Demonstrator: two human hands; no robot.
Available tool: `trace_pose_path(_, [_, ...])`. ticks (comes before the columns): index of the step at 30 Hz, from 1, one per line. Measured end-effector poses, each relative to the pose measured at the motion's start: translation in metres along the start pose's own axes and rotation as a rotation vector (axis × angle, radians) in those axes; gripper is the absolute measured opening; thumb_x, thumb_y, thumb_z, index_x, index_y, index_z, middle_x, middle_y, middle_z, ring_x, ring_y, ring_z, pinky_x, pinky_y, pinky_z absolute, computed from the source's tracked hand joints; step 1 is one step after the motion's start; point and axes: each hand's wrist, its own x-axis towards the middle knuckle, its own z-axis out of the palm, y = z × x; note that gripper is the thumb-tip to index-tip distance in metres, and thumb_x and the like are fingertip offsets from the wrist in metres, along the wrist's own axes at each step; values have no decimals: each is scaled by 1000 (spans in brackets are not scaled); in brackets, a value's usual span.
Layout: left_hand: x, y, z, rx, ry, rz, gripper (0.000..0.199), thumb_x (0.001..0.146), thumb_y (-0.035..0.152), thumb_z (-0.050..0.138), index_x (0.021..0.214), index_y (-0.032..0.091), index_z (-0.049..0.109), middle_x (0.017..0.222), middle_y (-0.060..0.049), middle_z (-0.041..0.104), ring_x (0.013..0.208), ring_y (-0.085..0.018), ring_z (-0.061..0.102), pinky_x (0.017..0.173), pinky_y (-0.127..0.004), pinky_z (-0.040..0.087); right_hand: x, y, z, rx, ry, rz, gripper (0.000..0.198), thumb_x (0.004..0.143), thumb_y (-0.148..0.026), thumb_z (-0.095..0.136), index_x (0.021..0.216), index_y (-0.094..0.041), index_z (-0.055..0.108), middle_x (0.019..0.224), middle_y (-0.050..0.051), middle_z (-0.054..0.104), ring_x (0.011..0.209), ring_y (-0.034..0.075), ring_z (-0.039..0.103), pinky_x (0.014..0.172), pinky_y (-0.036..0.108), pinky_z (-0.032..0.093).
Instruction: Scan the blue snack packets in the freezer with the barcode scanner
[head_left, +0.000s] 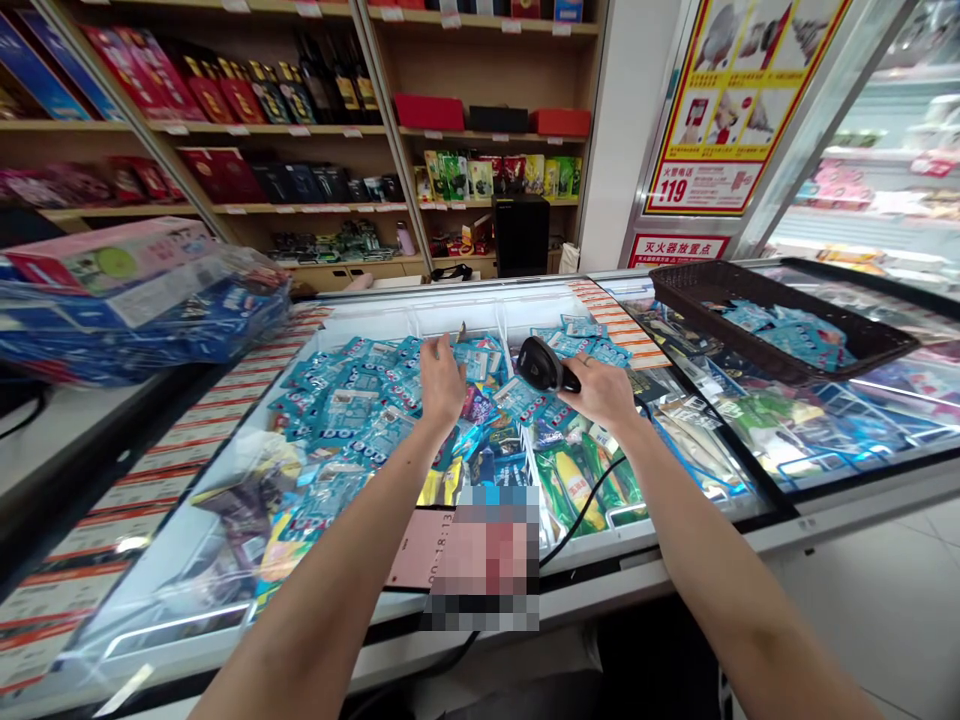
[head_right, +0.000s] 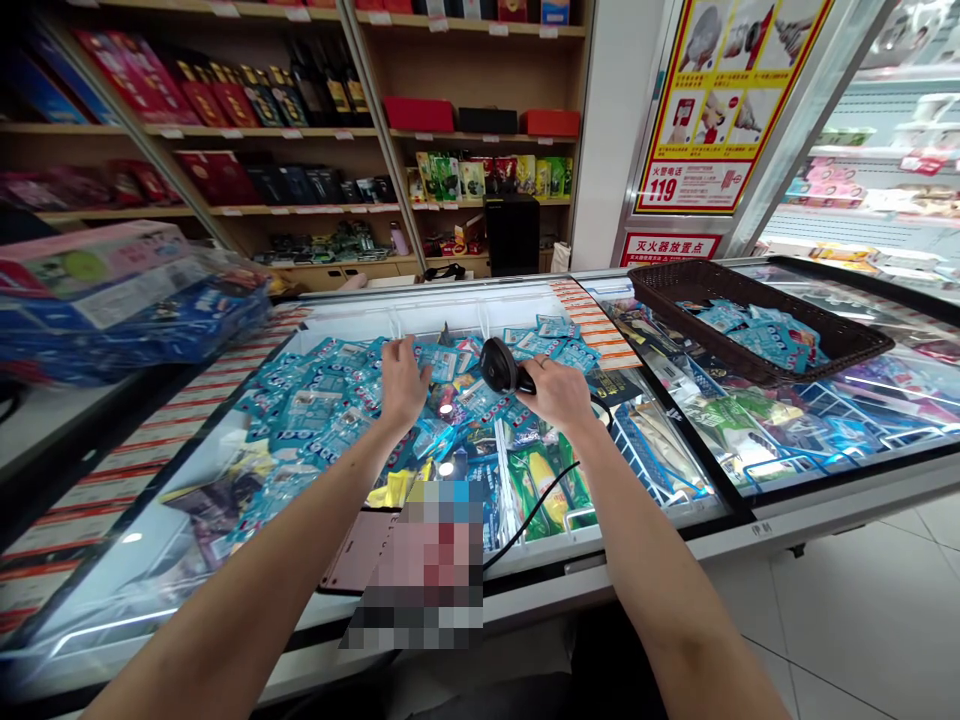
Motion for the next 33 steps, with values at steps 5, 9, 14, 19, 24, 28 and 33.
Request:
trace_pose_path(5, [-2, 10, -2, 62, -162, 277, 31, 85, 20, 44, 114, 21, 55, 132, -11, 47, 126, -28, 38, 106, -52, 27, 0, 0, -1, 12, 15, 11, 33, 81, -36, 54, 111, -22, 58, 101, 5, 64, 91, 21, 59, 67, 27, 36])
trace_pose_path(9, [-4, 32, -3, -175, -588, 606, 35, 90, 35, 41, 120, 23, 54, 125, -7, 55, 115, -20, 50, 99, -37, 39, 0, 1, -1, 9, 37, 18, 34, 81, -38, 55, 111, -22, 58, 102, 5, 64, 90, 21, 59, 66, 27, 36])
trace_pose_path(14, [-10, 44, 1, -225, -715, 569, 49, 84, 45, 51, 129, 27, 47, 128, -7, 53, 113, -22, 51, 93, -33, 40, -1, 3, 0, 6, 37, 9, 34, 81, -38, 55, 111, -23, 58, 102, 4, 64, 89, 20, 59, 65, 27, 36])
trace_pose_path(19, [-11, 37, 8, 10, -533, 442, 53, 73, 51, 62, 117, 21, 56, 115, -14, 53, 111, -31, 46, 92, -42, 36, -2, 3, -1, 10, 14, 21, 33, 81, -36, 55, 111, -21, 59, 102, 6, 64, 91, 21, 59, 67, 27, 38])
trace_pose_path(24, [-8, 34, 4, -20, -322, 131, 50, 72, 54, 61, 109, 20, 55, 108, -12, 57, 107, -31, 48, 92, -44, 32, 3, 3, -6, -15, 1, 9, 33, 82, -38, 54, 111, -22, 59, 102, 6, 64, 91, 21, 59, 66, 27, 37])
trace_pose_path(28, [-6, 32, 3, -269, -206, -202, 44, 75, 56, 56, 100, 19, 54, 92, -7, 59, 90, -24, 54, 79, -36, 39, 9, 5, -14, -31, 54, -42, 33, 83, -40, 52, 110, -23, 58, 100, 5, 64, 87, 20, 59, 65, 27, 36])
trace_pose_path(33, [-11, 28, 8, -600, -99, -391, 32, 78, 47, 57, 94, 19, 52, 74, 0, 53, 71, -15, 51, 63, -28, 41, -3, 15, -10, -5, 131, -11, 34, 84, -41, 49, 110, -20, 58, 100, 6, 64, 88, 20, 59, 66, 27, 36])
